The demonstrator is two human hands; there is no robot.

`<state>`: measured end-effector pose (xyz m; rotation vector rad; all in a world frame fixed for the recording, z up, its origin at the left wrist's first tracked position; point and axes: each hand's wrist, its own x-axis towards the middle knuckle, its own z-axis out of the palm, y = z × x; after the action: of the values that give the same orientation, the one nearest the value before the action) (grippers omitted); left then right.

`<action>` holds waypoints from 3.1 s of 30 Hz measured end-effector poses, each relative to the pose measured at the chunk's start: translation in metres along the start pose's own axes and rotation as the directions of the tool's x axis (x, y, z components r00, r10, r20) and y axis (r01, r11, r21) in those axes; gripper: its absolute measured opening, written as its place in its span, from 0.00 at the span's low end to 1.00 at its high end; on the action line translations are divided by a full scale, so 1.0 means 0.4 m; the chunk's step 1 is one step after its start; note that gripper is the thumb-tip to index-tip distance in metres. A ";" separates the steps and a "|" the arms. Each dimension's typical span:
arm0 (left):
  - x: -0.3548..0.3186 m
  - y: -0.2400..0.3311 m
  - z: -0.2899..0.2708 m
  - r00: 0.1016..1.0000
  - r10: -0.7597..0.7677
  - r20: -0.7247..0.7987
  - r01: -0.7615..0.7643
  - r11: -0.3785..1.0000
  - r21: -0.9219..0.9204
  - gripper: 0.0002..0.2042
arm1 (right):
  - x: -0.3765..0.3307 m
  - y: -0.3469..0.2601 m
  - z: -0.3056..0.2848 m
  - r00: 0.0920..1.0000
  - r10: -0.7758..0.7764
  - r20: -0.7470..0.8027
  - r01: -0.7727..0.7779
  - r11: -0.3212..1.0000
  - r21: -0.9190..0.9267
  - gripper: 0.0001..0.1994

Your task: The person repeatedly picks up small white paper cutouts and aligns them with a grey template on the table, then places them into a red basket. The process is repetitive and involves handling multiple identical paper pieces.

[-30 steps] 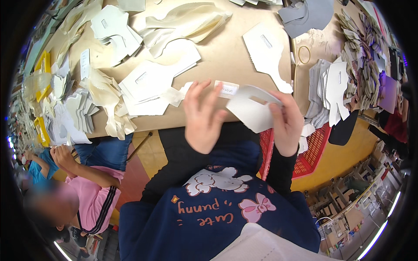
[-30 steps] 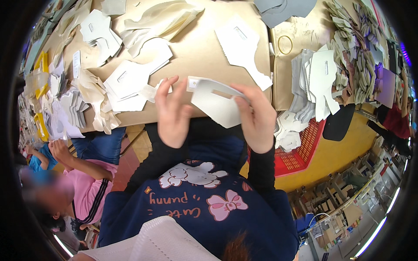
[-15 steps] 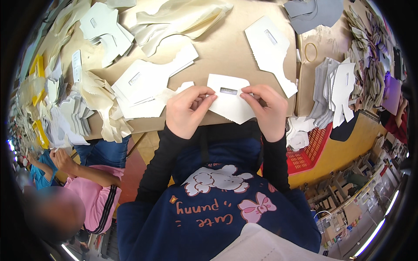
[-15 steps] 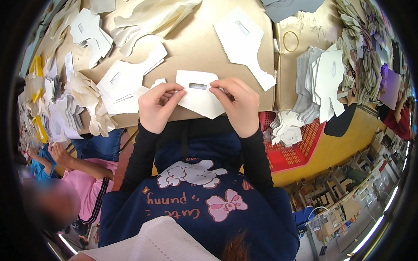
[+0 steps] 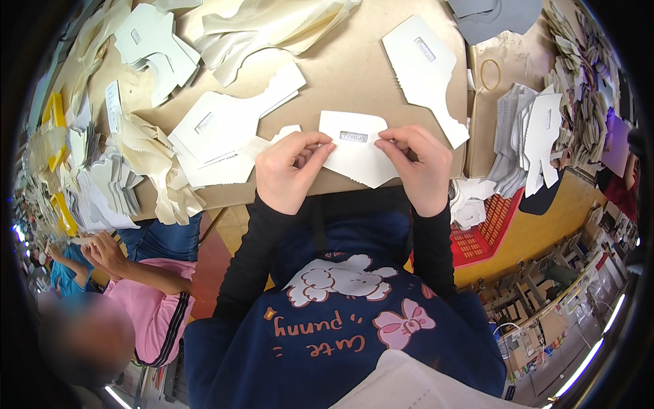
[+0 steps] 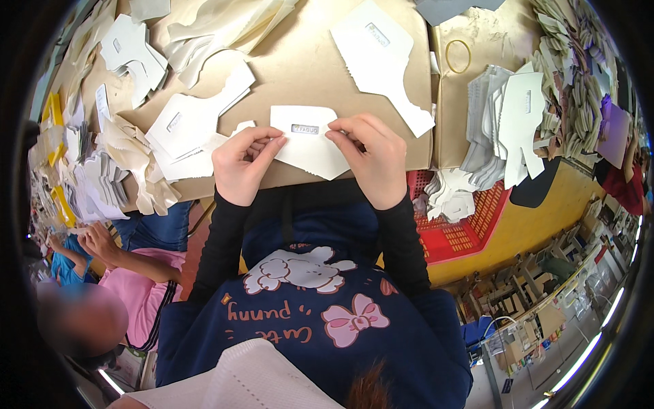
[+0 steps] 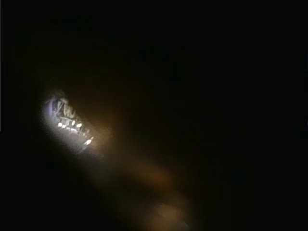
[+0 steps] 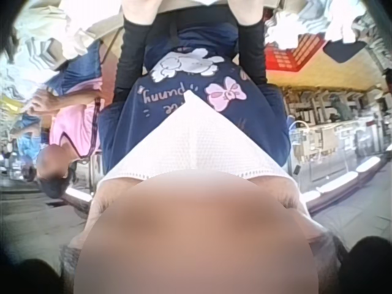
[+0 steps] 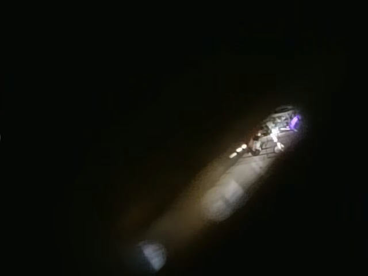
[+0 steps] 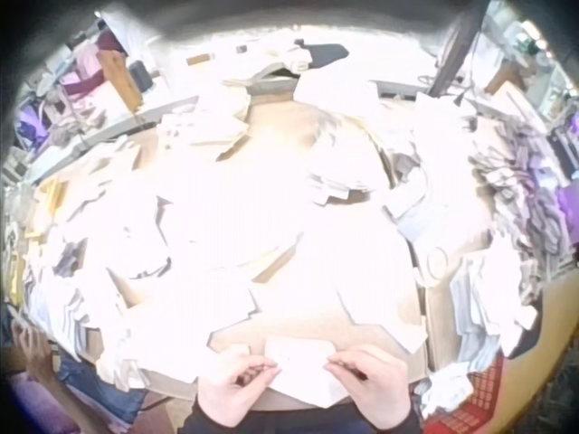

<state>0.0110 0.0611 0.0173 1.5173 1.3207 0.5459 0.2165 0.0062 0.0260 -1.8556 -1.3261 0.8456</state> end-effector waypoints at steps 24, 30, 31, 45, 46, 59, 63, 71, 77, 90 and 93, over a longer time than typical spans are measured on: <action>0.003 -0.002 0.010 0.999 0.002 -0.036 -0.002 1.000 0.008 0.03 | 0.008 0.000 -0.004 0.999 0.011 0.036 -0.011 1.000 -0.007 0.06; 0.005 0.004 0.001 1.000 -0.029 0.011 0.028 0.999 0.034 0.04 | 0.010 0.002 -0.005 0.999 -0.001 0.035 0.001 1.000 -0.006 0.06; 0.005 0.005 0.001 1.000 -0.026 0.012 0.026 0.999 0.036 0.04 | 0.009 0.002 -0.004 0.999 -0.002 0.034 0.002 1.000 -0.005 0.06; 0.009 0.007 0.004 1.000 0.007 0.017 -0.008 0.998 0.068 0.06 | 0.014 0.007 -0.006 0.998 0.006 0.067 -0.008 1.000 0.030 0.10; 0.009 0.008 0.004 1.000 0.012 0.016 -0.013 0.998 0.068 0.06 | 0.015 0.007 -0.006 0.998 0.005 0.068 -0.008 0.999 0.037 0.10; 0.016 0.020 0.010 0.999 0.048 -0.004 -0.047 0.989 0.140 0.06 | 0.023 0.003 -0.009 0.995 -0.029 0.099 0.026 0.999 0.024 0.12; 0.013 0.029 0.021 0.998 0.051 -0.027 -0.040 0.952 0.303 0.05 | 0.020 -0.002 -0.003 0.995 -0.030 0.097 0.032 0.999 -0.021 0.13; 0.009 0.027 0.031 0.995 0.077 -0.066 -0.049 0.934 0.354 0.06 | 0.013 -0.006 0.011 0.996 -0.092 0.019 0.094 0.988 -0.125 0.13; 0.016 0.023 0.032 0.986 0.159 -0.057 -0.132 0.937 0.324 0.11 | 0.020 -0.011 0.027 0.983 -0.182 0.006 0.176 0.943 -0.283 0.13; 0.023 0.029 0.021 0.993 0.115 -0.005 -0.106 0.932 0.348 0.06 | 0.007 -0.023 0.022 0.986 -0.159 0.059 0.169 0.931 -0.323 0.19; 0.024 0.030 0.017 0.995 0.101 0.014 -0.099 0.928 0.359 0.06 | 0.013 -0.017 0.021 0.993 -0.099 0.061 0.111 0.968 -0.224 0.19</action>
<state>0.0250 0.0688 0.0227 1.8922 1.4068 0.3835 0.2074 0.0140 0.0263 -1.9268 -1.5942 0.7137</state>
